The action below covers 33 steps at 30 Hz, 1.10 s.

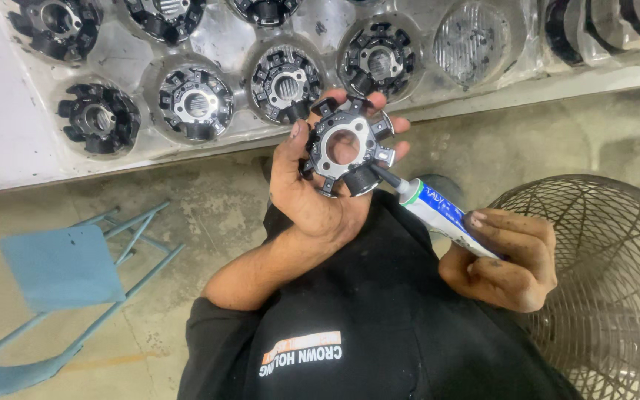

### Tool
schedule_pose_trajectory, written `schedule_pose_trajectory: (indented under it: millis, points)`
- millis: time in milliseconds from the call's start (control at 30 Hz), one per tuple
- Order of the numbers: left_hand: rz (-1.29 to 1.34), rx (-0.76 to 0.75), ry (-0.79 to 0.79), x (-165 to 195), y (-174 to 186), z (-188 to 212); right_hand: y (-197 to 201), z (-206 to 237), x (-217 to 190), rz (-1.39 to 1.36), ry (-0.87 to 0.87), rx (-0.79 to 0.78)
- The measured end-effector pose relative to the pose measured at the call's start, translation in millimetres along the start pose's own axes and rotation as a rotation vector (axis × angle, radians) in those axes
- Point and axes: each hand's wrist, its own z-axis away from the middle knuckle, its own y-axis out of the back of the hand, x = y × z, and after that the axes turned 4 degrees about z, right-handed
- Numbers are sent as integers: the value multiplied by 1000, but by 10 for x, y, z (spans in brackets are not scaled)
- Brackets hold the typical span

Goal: The person sits at a workbench and applies adhesive from a tube onto the pins of small black mechanical components, one at a time, then places each treated component back into a plastic tray. They pick the next component from the tray and repeat the application.

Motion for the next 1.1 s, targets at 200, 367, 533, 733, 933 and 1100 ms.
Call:
schedule_pose_trajectory:
  millis: [200, 367, 533, 733, 933, 1100]
  points:
    - [26, 47, 69, 11, -14, 4, 63, -68, -27, -45, -35, -76]
    - [44, 85, 101, -31, -62, -46, 79, -62, -102, 21, -193, -64]
    - [-96, -55, 24, -132, 21, -334, 139, -9, -186, 55, -413, 13]
    - [-522, 32, -11, -477, 295, -1510, 217, 110, -142, 184, -487, 375]
    - [-2116, -509, -315, -854, 219, -1855, 347, 145, -49, 219, -529, 490]
    - [-2403, -877, -895, -961, 129, -1937, 383, 162, 12, 198, -576, 506]
